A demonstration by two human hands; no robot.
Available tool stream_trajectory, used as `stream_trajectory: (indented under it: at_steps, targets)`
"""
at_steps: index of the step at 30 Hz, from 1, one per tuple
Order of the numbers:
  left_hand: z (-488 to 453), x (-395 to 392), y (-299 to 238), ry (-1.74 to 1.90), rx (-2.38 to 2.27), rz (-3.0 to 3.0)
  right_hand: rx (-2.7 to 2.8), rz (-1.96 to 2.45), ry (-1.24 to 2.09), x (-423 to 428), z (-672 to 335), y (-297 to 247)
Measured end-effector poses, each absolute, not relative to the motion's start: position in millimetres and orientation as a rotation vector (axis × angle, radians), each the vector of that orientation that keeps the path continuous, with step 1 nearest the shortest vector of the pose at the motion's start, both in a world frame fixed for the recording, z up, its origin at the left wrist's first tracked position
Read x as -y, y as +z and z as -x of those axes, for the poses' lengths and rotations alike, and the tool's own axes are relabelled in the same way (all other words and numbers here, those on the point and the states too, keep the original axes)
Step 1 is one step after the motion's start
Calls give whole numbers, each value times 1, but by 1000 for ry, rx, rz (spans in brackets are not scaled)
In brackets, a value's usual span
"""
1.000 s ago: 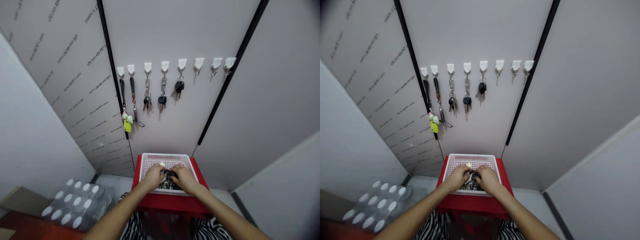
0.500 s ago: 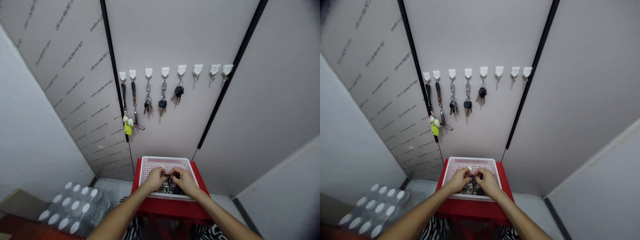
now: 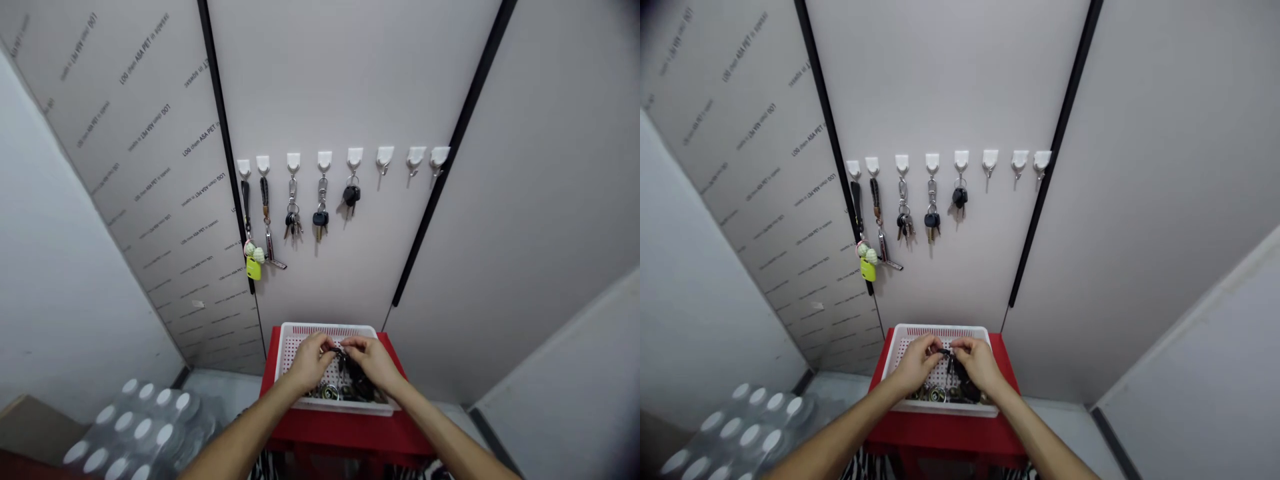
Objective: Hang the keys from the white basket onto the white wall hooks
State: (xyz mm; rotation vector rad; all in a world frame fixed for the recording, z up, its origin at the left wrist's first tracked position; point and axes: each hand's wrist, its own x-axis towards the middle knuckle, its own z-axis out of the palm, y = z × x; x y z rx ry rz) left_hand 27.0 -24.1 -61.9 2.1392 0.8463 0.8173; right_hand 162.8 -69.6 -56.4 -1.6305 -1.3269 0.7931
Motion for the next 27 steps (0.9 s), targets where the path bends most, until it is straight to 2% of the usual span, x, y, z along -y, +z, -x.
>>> stream_trajectory:
  at_steps: [9, 14, 20, 27]
  targets:
    - [-39, 20, -42, 869, -691, -2124, 1460, 1481, 681, 69, -175, -10]
    - [-71, 12, -16, 872, -703, -2003, 1586, 1516, 467, 62, -195, 30]
    - [-115, -13, 63, 1065, -775, -1797, 1475, 1515, 68, 35, -230, 114]
    - [-139, -33, 158, 1244, -755, -1608, 1340, 1362, -198, 1, -239, 199]
